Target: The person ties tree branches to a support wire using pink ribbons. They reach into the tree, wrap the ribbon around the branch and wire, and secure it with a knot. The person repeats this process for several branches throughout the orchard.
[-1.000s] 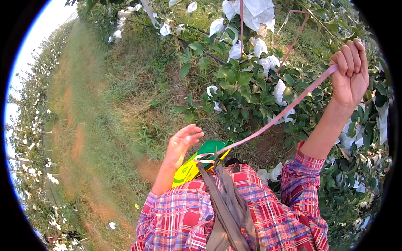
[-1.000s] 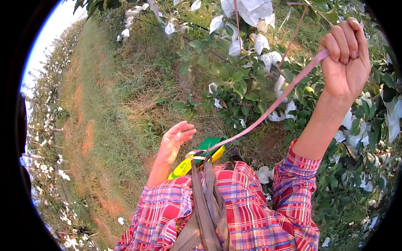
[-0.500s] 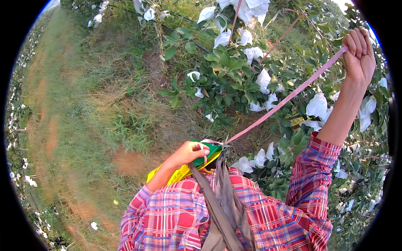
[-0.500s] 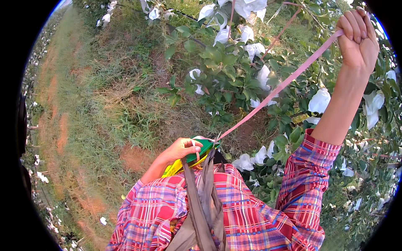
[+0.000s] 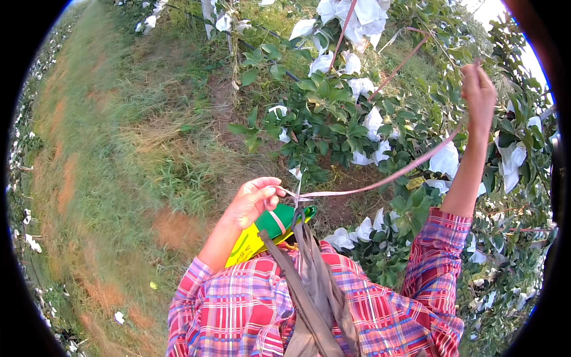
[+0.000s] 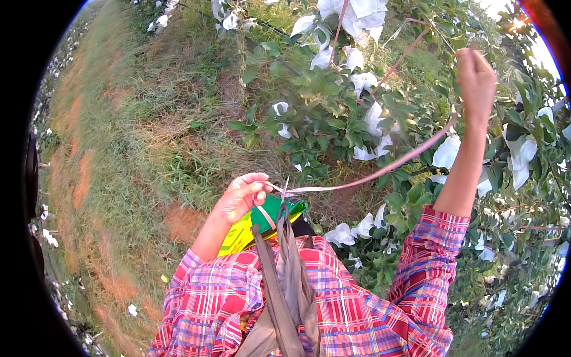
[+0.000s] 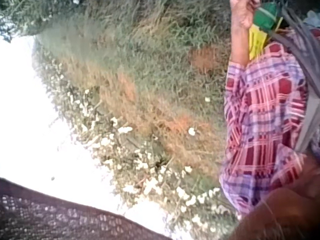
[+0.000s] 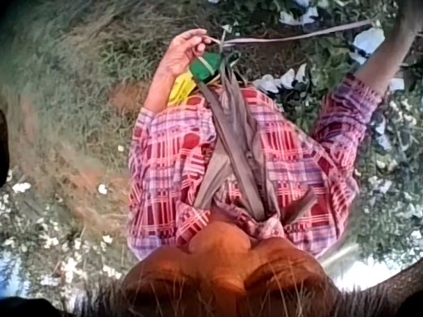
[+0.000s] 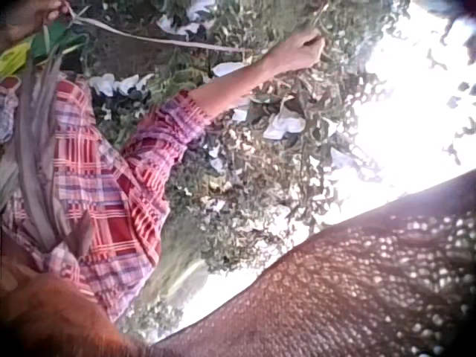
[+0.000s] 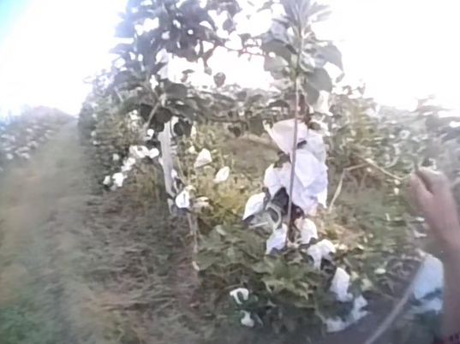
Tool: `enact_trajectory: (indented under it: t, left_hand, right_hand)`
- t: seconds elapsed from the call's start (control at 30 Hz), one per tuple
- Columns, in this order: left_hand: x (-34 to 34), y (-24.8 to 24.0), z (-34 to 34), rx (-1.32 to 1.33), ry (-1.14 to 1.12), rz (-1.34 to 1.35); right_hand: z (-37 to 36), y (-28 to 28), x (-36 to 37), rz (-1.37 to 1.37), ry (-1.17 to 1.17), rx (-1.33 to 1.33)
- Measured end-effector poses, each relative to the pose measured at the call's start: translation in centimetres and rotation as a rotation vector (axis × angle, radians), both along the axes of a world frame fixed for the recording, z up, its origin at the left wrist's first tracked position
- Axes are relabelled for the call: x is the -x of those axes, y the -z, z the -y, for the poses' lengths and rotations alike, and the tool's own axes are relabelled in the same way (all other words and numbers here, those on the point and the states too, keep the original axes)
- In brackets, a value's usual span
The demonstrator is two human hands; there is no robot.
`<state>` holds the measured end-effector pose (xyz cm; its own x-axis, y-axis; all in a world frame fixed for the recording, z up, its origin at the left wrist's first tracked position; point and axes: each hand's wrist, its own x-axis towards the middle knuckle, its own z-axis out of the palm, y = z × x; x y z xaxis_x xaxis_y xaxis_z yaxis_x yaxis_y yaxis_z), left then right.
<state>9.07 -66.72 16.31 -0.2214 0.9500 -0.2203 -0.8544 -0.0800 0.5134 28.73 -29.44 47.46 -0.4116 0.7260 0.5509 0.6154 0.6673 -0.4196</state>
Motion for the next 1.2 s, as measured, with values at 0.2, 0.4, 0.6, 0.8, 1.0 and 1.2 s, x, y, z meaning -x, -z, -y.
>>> enact_trajectory:
  t: [0.2, 0.4, 0.6, 0.8, 1.0, 1.2]
  left_hand:
    - [0.6, 0.7, 0.9, 0.078, -0.215, 0.058]
    - [2.6, 1.6, 0.1, 0.088, -0.353, 0.128]
    - [9.2, -0.4, 2.5, -0.092, -0.607, 0.104]
    - [17.7, -7.5, 8.8, -0.369, -0.849, 0.046]
    - [18.6, -11.9, 14.9, -0.375, -0.926, -0.290]
    - [9.2, -12.8, 9.7, -0.060, -0.489, -0.530]
  right_hand:
    - [13.2, 10.4, 4.4, 0.390, -0.778, -0.072]
    - [24.2, 18.0, 2.4, 0.849, -1.309, 0.286]
    - [23.2, 20.3, -1.1, 0.769, -1.274, 0.592]
    - [20.4, 18.8, -4.8, 0.755, -1.116, 0.708]
    - [20.1, 14.7, -7.9, 0.653, -0.909, 0.845]
    - [20.6, 14.4, -4.0, 0.249, -0.827, 0.757]
